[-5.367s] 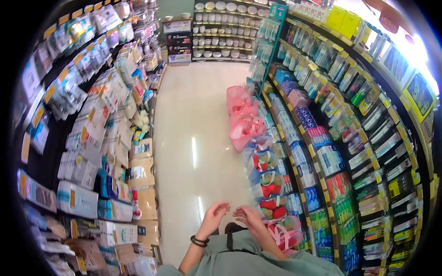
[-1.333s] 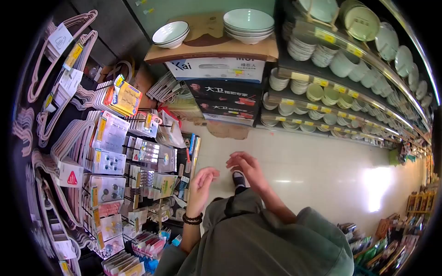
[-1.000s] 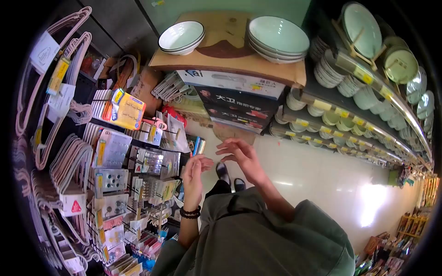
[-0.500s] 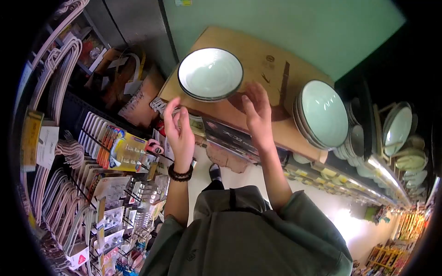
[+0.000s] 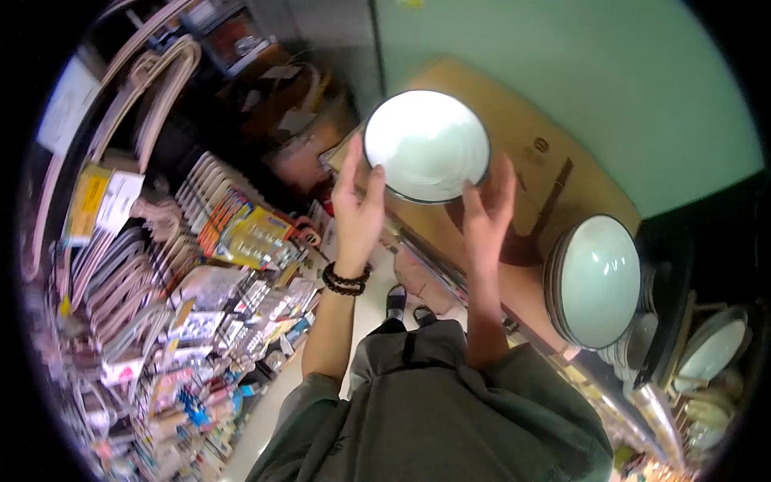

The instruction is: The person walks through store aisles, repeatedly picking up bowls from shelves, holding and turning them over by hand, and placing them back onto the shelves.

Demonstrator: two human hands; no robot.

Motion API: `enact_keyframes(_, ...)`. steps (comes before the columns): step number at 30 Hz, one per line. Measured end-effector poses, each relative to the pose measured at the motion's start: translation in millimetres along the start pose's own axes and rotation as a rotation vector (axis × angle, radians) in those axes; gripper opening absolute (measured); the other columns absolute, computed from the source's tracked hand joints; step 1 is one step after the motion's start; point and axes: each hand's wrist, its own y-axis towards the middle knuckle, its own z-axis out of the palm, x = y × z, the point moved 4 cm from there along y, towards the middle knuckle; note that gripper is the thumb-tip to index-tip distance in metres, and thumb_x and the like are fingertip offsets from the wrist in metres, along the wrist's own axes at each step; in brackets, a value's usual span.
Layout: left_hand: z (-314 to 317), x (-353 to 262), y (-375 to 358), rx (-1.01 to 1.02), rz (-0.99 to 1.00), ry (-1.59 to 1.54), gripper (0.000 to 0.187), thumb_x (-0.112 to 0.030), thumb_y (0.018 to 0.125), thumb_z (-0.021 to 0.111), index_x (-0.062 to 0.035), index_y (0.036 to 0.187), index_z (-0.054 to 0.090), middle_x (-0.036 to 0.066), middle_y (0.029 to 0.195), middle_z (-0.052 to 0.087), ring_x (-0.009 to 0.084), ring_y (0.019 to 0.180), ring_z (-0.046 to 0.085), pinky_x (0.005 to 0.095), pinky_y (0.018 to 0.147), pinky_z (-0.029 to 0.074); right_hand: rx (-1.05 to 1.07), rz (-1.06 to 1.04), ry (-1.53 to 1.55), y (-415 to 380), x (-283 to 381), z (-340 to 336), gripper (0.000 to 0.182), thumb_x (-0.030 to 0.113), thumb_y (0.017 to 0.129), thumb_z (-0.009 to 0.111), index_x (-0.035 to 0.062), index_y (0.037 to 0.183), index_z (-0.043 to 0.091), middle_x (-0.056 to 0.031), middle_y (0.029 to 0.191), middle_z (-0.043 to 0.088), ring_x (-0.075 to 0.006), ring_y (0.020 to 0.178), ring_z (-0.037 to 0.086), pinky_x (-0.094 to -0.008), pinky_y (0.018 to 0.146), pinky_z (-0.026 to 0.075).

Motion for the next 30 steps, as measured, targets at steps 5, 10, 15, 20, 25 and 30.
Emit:
enact_keyframes(5,-13,-86,-62,-0.083,0.047,0.096,0.058,0.004,0.093,0.053,0.0037,0.146,0.031,0.017,0.152,0.034,0.0248,0.137,0.038,0.0368,0.113,0.031,0.017,-0.064,0.264,-28,50,3,0.066,-0.014,0.086,0.050,-0.0020,0.147,0.025,-0.0238,0.149,0.033,-0.0280,0.137,0.036,-0.0387,0.112,0.028)
enact_keyframes(10,-55,-130,-169,-0.405,0.148,0.001,0.057,-0.004,0.093,0.057,0.0026,0.144,0.033,0.017,0.144,0.043,0.0244,0.132,0.044,0.0384,0.111,0.034,0.266,0.075,0.533,-70,81,23,0.062,0.013,0.096,0.042,0.0028,0.151,0.014,-0.0232,0.151,0.029,-0.0311,0.137,0.037,-0.0424,0.113,0.030)
enact_keyframes(15,-119,-110,-273,-0.723,0.023,0.089,0.050,-0.003,0.093,0.057,0.0023,0.140,0.039,0.014,0.133,0.054,0.0214,0.121,0.053,0.0362,0.099,0.047,0.761,0.255,0.464,-146,74,51,0.050,0.010,0.100,0.038,-0.0041,0.147,0.026,-0.0238,0.144,0.042,-0.0269,0.134,0.040,-0.0401,0.112,0.029)
enact_keyframes(20,-176,-131,-381,-1.035,-0.013,-0.183,0.041,-0.003,0.095,0.050,-0.0046,0.135,0.043,0.010,0.130,0.054,0.0219,0.117,0.056,0.0348,0.094,0.051,0.980,0.657,0.515,-255,66,71,0.044,0.013,0.102,0.039,-0.0033,0.143,0.036,-0.0153,0.140,0.048,-0.0217,0.129,0.046,-0.0347,0.109,0.035)
enact_keyframes(25,-230,-166,-487,-1.291,0.077,-0.145,0.029,-0.014,0.101,0.043,-0.0006,0.127,0.046,0.010,0.121,0.056,0.0153,0.108,0.056,0.0294,0.092,0.048,1.279,0.881,0.429,-389,38,72,0.040,0.005,0.098,0.050,-0.0052,0.137,0.044,-0.0128,0.130,0.056,-0.0200,0.118,0.055,-0.0317,0.102,0.043)
enact_keyframes(30,-279,-215,-607,-1.471,0.251,-0.036,0.026,-0.013,0.100,0.041,-0.0003,0.122,0.048,0.009,0.110,0.060,0.0150,0.097,0.060,0.0282,0.085,0.051,1.532,1.044,0.361,-534,71,81,0.034,0.002,0.094,0.050,-0.0004,0.128,0.050,-0.0126,0.122,0.059,-0.0196,0.111,0.058,-0.0331,0.097,0.047)
